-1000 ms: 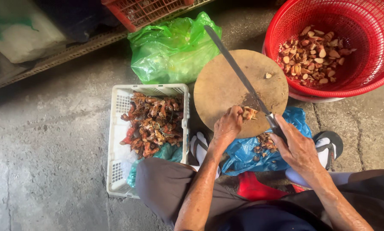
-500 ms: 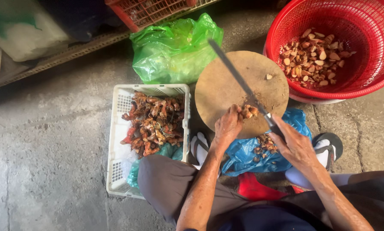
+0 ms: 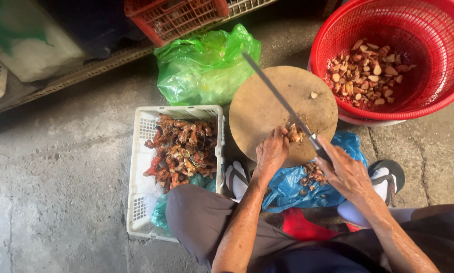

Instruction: The person sits on the floor and uses a large knife to chop reddish-brown root vegetables on a round wooden cutting board. Chopped pieces are placed into a red basket, while peels and scraps fall onto a blue plastic sheet on the floor.

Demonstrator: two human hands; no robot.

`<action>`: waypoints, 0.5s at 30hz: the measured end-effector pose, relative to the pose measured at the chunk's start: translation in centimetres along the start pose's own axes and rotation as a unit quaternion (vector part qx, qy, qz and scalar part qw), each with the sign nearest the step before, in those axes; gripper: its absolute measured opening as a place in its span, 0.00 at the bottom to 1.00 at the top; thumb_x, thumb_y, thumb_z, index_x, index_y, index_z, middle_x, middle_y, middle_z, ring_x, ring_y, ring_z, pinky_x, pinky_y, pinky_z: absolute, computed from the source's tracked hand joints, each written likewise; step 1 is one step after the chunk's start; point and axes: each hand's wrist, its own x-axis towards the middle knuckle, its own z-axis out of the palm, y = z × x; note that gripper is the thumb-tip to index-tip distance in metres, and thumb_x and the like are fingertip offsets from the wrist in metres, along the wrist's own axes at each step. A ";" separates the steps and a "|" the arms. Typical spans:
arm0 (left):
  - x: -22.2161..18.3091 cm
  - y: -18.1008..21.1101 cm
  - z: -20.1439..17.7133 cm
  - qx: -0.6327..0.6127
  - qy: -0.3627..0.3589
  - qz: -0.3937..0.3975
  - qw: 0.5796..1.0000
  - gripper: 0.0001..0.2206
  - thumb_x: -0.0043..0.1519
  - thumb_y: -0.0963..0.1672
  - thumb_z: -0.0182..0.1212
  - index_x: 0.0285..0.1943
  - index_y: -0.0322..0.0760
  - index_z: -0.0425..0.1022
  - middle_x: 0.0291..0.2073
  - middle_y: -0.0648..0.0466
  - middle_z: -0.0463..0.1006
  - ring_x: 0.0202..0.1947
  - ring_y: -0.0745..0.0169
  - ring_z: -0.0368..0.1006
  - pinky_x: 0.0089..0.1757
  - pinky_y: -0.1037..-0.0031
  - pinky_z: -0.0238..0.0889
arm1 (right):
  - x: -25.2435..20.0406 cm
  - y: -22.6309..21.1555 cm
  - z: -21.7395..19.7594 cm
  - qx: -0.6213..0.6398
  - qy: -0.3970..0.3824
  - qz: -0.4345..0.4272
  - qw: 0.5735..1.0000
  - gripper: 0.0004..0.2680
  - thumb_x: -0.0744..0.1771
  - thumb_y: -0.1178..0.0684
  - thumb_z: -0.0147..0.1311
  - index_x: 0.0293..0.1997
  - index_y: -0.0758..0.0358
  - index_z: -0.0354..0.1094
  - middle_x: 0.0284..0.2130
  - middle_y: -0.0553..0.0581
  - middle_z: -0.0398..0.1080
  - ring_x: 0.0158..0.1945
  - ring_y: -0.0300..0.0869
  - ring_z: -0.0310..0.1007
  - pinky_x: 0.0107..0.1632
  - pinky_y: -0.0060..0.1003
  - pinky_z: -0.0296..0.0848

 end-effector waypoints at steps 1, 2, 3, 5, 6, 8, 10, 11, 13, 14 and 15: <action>0.1 -0.1 0.2 0.002 -0.007 -0.014 1.000 0.09 0.64 0.44 0.55 0.52 0.42 0.70 0.47 0.45 0.81 0.42 0.34 0.78 0.43 0.48 0.69 | -0.4 0.0 -0.1 -0.002 0.005 0.009 1.000 0.23 0.67 0.48 0.55 0.71 0.49 0.55 0.42 0.62 0.74 0.34 0.60 0.78 0.35 0.51 0.76; 0.4 -0.1 0.4 0.004 -0.012 -0.026 1.000 0.09 0.64 0.44 0.54 0.52 0.43 0.70 0.47 0.45 0.81 0.43 0.34 0.78 0.43 0.48 0.68 | -0.5 0.1 0.0 -0.005 0.011 0.017 1.000 0.23 0.67 0.48 0.56 0.72 0.50 0.55 0.40 0.62 0.74 0.35 0.59 0.78 0.36 0.51 0.76; 0.5 -0.2 0.5 0.006 -0.018 -0.039 0.999 0.09 0.65 0.44 0.54 0.52 0.43 0.70 0.47 0.45 0.81 0.43 0.34 0.78 0.44 0.48 0.68 | -0.7 0.1 0.2 0.012 0.024 -0.001 1.000 0.23 0.67 0.49 0.56 0.72 0.51 0.55 0.42 0.63 0.74 0.36 0.59 0.78 0.36 0.50 0.76; 0.4 -0.3 0.3 0.012 -0.020 -0.031 0.999 0.08 0.66 0.44 0.54 0.52 0.43 0.70 0.47 0.45 0.81 0.43 0.35 0.78 0.45 0.49 0.68 | -1.0 0.3 1.3 0.047 0.049 -0.039 0.997 0.24 0.67 0.50 0.56 0.72 0.54 0.55 0.46 0.65 0.74 0.38 0.59 0.79 0.37 0.49 0.77; 0.3 -0.3 0.3 0.015 -0.021 -0.026 0.999 0.08 0.66 0.45 0.54 0.52 0.42 0.70 0.46 0.45 0.81 0.43 0.35 0.78 0.46 0.49 0.69 | -1.0 0.5 1.9 0.040 0.020 -0.026 0.999 0.25 0.66 0.50 0.56 0.72 0.53 0.55 0.47 0.65 0.74 0.37 0.59 0.79 0.36 0.49 0.77; 0.1 -0.1 0.0 0.017 -0.025 -0.028 0.999 0.09 0.64 0.44 0.55 0.52 0.42 0.70 0.47 0.44 0.80 0.43 0.34 0.77 0.45 0.49 0.67 | -0.8 1.3 3.0 0.024 -0.035 0.000 0.999 0.26 0.64 0.48 0.58 0.72 0.50 0.54 0.48 0.64 0.75 0.36 0.60 0.79 0.34 0.49 0.78; -0.2 0.0 -0.2 0.018 -0.028 -0.025 0.999 0.10 0.64 0.44 0.55 0.52 0.41 0.70 0.47 0.43 0.80 0.44 0.34 0.77 0.45 0.49 0.67 | -0.8 2.2 3.5 -0.006 -0.060 0.028 0.998 0.26 0.65 0.47 0.58 0.72 0.48 0.53 0.46 0.64 0.75 0.37 0.61 0.78 0.36 0.50 0.77; -0.6 0.1 -0.3 0.019 -0.030 -0.024 0.999 0.10 0.64 0.44 0.55 0.53 0.41 0.70 0.47 0.44 0.80 0.44 0.34 0.77 0.45 0.49 0.68 | -1.2 2.3 3.8 -0.020 -0.074 0.044 0.996 0.25 0.66 0.46 0.58 0.72 0.46 0.53 0.45 0.63 0.75 0.37 0.61 0.78 0.36 0.51 0.76; -0.2 0.4 -0.8 0.009 -0.036 -0.016 0.999 0.10 0.63 0.45 0.56 0.52 0.41 0.70 0.47 0.45 0.80 0.45 0.36 0.77 0.46 0.50 0.69 | -0.8 2.4 3.8 0.000 -0.044 -0.003 0.999 0.26 0.65 0.46 0.58 0.72 0.48 0.53 0.44 0.65 0.75 0.36 0.62 0.78 0.35 0.51 0.76; -0.4 0.5 -1.0 -0.002 -0.047 -0.016 0.999 0.10 0.63 0.45 0.57 0.51 0.41 0.71 0.47 0.45 0.80 0.46 0.36 0.78 0.46 0.50 0.69 | -1.0 2.3 3.7 0.012 -0.032 -0.025 0.999 0.26 0.65 0.47 0.57 0.72 0.49 0.53 0.44 0.65 0.75 0.35 0.62 0.78 0.34 0.52 0.76; -0.6 0.7 -1.2 -0.012 -0.058 -0.016 0.998 0.10 0.62 0.45 0.58 0.50 0.41 0.71 0.47 0.45 0.81 0.46 0.37 0.78 0.46 0.51 0.70 | -1.1 2.1 3.6 -0.012 -0.051 -0.001 0.999 0.25 0.65 0.46 0.57 0.72 0.47 0.52 0.43 0.64 0.74 0.34 0.62 0.78 0.33 0.52 0.76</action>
